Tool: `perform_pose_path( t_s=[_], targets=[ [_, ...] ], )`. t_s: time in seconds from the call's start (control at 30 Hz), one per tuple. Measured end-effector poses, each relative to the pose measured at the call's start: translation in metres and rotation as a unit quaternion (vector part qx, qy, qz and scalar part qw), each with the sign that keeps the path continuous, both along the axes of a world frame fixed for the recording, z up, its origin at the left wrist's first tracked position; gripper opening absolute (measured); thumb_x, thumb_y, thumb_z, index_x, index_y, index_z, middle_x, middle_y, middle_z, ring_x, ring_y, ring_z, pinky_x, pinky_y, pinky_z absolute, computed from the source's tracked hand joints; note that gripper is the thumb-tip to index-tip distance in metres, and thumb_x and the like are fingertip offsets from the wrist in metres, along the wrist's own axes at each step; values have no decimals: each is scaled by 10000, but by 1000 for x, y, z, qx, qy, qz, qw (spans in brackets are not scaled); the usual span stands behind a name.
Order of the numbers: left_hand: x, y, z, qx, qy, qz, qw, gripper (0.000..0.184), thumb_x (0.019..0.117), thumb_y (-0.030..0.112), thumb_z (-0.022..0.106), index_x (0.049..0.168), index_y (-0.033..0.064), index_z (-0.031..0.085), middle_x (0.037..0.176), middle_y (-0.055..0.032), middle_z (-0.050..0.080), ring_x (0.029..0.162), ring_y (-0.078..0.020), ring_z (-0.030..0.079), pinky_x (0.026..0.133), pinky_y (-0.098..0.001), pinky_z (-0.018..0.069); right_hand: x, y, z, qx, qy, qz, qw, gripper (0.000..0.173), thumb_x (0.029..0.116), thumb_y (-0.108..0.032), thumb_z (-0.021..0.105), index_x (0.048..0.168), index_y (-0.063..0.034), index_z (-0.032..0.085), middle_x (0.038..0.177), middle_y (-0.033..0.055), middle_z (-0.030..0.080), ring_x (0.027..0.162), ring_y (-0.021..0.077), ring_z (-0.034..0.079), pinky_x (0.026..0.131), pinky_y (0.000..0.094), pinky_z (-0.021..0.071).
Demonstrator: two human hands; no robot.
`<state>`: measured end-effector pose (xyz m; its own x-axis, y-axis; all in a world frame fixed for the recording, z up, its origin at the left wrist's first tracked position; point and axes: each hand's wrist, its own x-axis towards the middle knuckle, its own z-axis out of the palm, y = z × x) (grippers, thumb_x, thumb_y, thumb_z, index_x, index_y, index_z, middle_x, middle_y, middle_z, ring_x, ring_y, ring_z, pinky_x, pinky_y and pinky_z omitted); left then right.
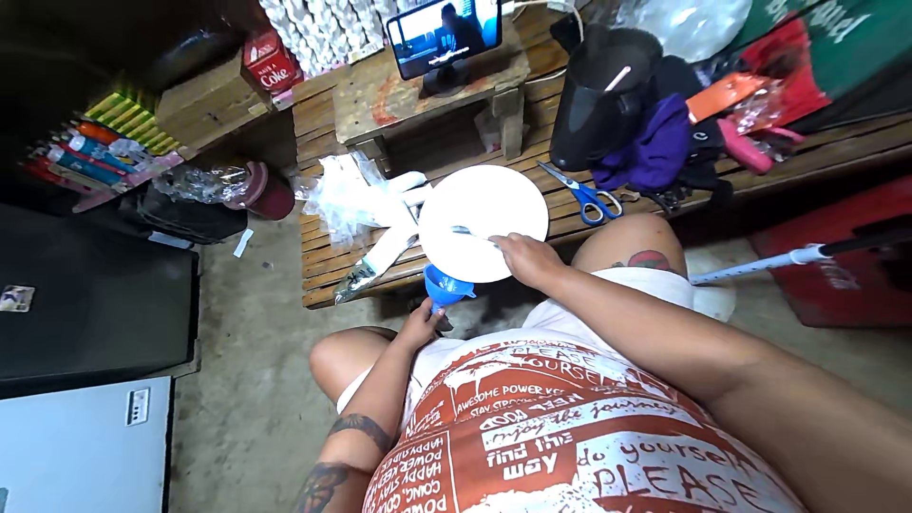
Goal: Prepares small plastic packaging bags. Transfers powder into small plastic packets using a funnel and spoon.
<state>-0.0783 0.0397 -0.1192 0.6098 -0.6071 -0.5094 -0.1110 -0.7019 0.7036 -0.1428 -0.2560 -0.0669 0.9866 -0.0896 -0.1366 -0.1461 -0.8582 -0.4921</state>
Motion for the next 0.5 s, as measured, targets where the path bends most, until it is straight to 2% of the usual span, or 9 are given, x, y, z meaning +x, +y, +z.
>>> perform_pose_path(
  t_s=[0.17, 0.27, 0.5],
  targets=[
    [0, 1, 0, -10, 7, 5, 1000, 421, 1097, 244, 466, 1417, -28, 489, 1299, -215, 632, 1203, -241, 630, 1076, -413, 474, -35, 17, 9, 10, 15, 87, 996, 374, 1063, -112, 466, 1413, -130, 598, 1177, 187, 684, 1072, 377, 682, 905, 552, 552],
    [-1, -2, 1, 0, 11, 4, 1000, 433, 1097, 253, 466, 1429, -24, 489, 1308, -221, 629, 1218, -264, 624, 1087, -441, 466, -47, 15, 8, 35, -34, 126, 991, 342, 1055, -98, 484, 1357, -107, 644, 1113, 179, 694, 1020, 359, 691, 882, 528, 562],
    [0, -2, 1, 1, 8, -6, 1000, 421, 1099, 249, 459, 1414, -29, 490, 1262, -215, 647, 1182, -258, 640, 1068, -435, 481, -21, -14, -1, 4, -24, -59, 998, 374, 1080, -108, 416, 1413, -85, 586, 1236, 237, 661, 1120, 427, 666, 911, 594, 543]
  ],
)
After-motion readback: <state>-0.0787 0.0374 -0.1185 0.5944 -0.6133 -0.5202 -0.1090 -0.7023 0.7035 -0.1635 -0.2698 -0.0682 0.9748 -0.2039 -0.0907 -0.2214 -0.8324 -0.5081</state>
